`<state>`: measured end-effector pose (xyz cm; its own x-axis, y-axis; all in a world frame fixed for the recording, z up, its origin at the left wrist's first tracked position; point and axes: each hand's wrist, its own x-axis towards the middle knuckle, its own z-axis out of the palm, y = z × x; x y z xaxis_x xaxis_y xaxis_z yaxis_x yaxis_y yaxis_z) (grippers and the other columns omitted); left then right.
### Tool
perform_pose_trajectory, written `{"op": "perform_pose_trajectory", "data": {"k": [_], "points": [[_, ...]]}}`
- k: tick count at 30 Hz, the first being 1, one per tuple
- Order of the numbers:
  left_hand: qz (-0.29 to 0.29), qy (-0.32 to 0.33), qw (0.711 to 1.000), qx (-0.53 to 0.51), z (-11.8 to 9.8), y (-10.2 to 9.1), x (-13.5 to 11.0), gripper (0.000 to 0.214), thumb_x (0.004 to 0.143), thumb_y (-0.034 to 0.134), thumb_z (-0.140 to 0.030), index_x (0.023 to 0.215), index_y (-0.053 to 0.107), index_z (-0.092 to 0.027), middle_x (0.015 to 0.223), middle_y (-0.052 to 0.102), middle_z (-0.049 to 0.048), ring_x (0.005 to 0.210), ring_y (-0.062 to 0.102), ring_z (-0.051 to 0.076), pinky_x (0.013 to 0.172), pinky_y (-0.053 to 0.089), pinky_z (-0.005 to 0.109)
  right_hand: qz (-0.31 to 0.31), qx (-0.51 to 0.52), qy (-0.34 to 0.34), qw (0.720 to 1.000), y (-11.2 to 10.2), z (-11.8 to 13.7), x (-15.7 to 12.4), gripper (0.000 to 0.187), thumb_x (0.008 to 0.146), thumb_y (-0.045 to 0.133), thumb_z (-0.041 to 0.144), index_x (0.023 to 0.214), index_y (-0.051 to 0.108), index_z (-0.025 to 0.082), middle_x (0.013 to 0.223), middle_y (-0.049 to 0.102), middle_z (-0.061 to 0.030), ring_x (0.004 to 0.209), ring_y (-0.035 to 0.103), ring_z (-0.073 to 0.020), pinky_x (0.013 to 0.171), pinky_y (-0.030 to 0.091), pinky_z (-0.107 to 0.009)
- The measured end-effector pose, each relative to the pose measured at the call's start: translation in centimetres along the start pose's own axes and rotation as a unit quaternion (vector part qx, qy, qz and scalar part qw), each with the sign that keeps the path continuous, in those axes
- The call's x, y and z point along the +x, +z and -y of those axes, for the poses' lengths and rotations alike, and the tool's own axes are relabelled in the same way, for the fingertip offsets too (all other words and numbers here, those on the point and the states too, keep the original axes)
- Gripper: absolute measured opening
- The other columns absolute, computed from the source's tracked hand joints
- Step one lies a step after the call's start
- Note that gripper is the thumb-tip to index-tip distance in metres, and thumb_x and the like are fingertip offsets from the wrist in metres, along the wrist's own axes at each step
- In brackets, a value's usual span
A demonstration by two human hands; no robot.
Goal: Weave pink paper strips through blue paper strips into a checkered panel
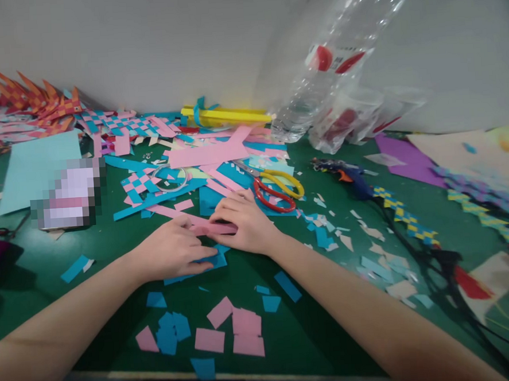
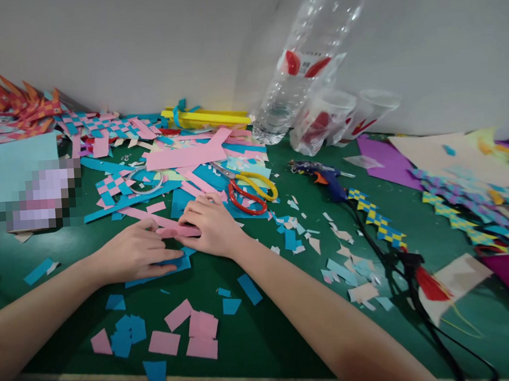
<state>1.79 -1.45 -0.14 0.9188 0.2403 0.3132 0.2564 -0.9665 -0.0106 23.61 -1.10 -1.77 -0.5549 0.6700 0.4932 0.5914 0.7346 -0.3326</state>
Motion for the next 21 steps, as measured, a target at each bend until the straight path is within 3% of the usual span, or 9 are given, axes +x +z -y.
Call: {"op": "perform_pose_trajectory", "data": {"k": [3, 8, 13, 16, 19, 21], "points": [[0.008, 0.009, 1.0, -0.015, -0.1, -0.08, -0.09, 0.025, 0.097, 0.049, -0.031, 0.086, 0.071, -0.024, 0.06, 0.067, -0.001, 0.06, 0.061, 0.015, 0.07, 0.037, 0.032, -0.001, 0.01, -0.002, 1.0, 0.05, -0.1, -0.04, 0.021, 0.08, 0.072, 0.036, 0.095, 0.067, 0.022, 0.094, 0.071, -0.0042, 0.092, 0.061, -0.0227, 0.088, 0.036, -0.042], [0.0, -0.009, 0.999, -0.036, -0.01, -0.22, -0.48, 0.025, 0.098, 0.049, -0.034, 0.094, 0.072, -0.024, 0.067, 0.073, -0.0005, 0.062, 0.063, 0.014, 0.07, 0.039, 0.032, 0.009, 0.041, -0.01, 0.999, 0.31, -0.44, -0.06, 0.016, 0.083, 0.07, 0.036, 0.088, 0.068, 0.021, 0.093, 0.07, -0.0051, 0.091, 0.062, -0.022, 0.088, 0.041, -0.042], [-0.096, -0.106, 0.989, -0.026, 0.32, -0.64, -0.36, 0.022, 0.097, 0.051, -0.03, 0.089, 0.07, -0.024, 0.081, 0.077, -0.0022, 0.07, 0.067, 0.013, 0.074, 0.042, 0.032, -0.009, 0.052, -0.036, 0.998, 0.5, -0.65, -0.11, 0.014, 0.083, 0.07, 0.035, 0.088, 0.066, 0.022, 0.094, 0.07, -0.0049, 0.092, 0.063, -0.0212, 0.09, 0.043, -0.042], [-0.14, -0.173, 0.975, -0.004, 0.53, -0.65, -0.27, 0.021, 0.097, 0.051, -0.031, 0.098, 0.069, -0.021, 0.092, 0.076, 0.0035, 0.081, 0.068, 0.017, 0.076, 0.042, 0.033, -0.033, 0.056, -0.049, 0.997, 0.41, -0.51, -0.11, 0.015, 0.085, 0.068, 0.032, 0.096, 0.065, 0.023, 0.099, 0.07, -0.0057, 0.095, 0.064, -0.0211, 0.091, 0.044, -0.041], [-0.134, -0.217, 0.967, -0.009, 0.73, -0.45, -0.28, 0.03, 0.095, 0.055, -0.04, 0.111, 0.066, -0.016, 0.102, 0.073, 0.0091, 0.095, 0.065, 0.024, 0.079, 0.041, 0.037, -0.058, 0.06, -0.068, 0.994, 0.26, -0.31, -0.03, 0.012, 0.088, 0.065, 0.03, 0.098, 0.065, 0.022, 0.102, 0.071, -0.0063, 0.096, 0.064, -0.0207, 0.089, 0.047, -0.04], [-0.113, -0.22, 0.968, -0.032, 0.83, -0.31, -0.31, 0.03, 0.093, 0.059, -0.043, 0.106, 0.067, -0.017, 0.101, 0.073, 0.0076, 0.097, 0.064, 0.024, 0.081, 0.04, 0.037, -0.069, 0.056, -0.082, 0.993, 0.23, -0.25, 0.01, 0.011, 0.089, 0.064, 0.03, 0.096, 0.065, 0.022, 0.1, 0.071, -0.0061, 0.093, 0.064, -0.0201, 0.087, 0.047, -0.039]]}}
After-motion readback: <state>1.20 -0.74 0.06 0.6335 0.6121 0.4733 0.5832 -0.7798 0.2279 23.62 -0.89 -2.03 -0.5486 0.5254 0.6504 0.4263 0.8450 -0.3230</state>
